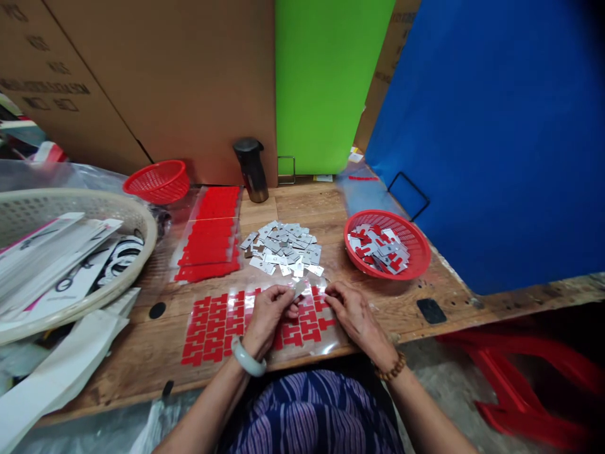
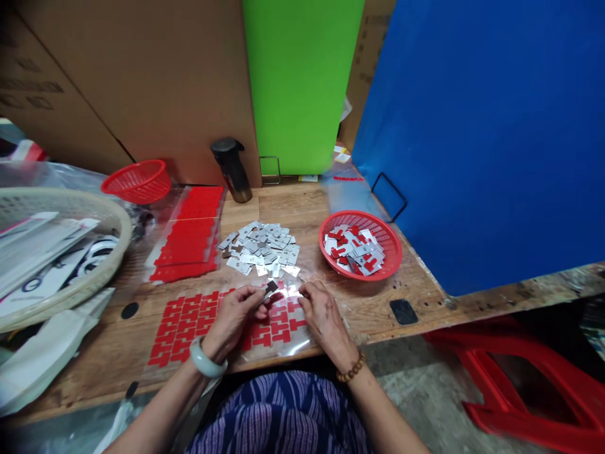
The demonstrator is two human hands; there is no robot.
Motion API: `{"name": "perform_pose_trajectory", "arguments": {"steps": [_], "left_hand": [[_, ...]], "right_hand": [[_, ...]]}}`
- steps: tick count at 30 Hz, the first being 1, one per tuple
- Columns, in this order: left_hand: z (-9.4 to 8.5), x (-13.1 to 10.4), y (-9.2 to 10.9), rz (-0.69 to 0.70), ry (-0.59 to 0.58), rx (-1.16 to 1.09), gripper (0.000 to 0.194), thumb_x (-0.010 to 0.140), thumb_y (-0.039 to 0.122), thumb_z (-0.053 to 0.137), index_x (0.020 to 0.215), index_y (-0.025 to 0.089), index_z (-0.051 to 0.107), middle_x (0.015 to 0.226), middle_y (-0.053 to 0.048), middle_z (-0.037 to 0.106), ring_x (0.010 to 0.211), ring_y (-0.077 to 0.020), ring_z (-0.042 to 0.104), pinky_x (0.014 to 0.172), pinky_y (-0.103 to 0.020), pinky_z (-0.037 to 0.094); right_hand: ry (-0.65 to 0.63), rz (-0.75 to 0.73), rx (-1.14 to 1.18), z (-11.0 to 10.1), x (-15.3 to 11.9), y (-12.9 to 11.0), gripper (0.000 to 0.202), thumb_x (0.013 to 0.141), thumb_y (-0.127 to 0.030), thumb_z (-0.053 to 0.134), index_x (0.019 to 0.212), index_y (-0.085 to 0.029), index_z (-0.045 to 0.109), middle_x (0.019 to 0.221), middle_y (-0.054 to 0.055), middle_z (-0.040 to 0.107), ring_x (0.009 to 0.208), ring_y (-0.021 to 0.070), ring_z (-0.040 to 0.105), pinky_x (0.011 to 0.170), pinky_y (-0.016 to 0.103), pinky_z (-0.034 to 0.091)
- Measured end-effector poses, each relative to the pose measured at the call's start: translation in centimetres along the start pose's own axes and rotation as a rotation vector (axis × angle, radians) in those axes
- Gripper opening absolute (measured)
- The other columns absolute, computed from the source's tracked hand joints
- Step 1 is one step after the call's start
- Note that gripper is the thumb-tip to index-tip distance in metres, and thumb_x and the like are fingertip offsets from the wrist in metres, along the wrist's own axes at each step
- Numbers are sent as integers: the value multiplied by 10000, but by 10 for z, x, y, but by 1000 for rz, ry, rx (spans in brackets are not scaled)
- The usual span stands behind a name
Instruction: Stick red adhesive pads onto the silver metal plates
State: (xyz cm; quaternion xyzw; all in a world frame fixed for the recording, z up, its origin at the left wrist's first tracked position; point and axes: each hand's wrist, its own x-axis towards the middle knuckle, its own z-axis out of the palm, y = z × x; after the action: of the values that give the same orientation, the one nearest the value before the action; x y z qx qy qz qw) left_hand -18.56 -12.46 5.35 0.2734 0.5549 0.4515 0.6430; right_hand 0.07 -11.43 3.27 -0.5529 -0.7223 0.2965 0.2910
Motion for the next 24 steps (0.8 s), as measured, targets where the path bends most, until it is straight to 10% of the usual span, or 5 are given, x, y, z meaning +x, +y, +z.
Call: {"name": "perform_pose_trajectory", "arguments": {"steps": [12,24], "left_hand": [[26,22,-12,84,-64,35,241,705,233,665,894,99,600,643,-19,661,538,-90,619,593,-219,518],[31,32,-21,121,-97,176,219,763,245,560,937,113,540,607,-4,648,420,-101,594,397,-184,455]], "right_hand": [[-96,30,-182,-2,11,-6,102,813,-104,440,771,-185,483,808,37,545,744,167,509,677,280,388],[133,-5,-123,14,-10,-6,157,877,-128,419,819,-184,553,814,51,526,752,178,511,705,297,407]]}}
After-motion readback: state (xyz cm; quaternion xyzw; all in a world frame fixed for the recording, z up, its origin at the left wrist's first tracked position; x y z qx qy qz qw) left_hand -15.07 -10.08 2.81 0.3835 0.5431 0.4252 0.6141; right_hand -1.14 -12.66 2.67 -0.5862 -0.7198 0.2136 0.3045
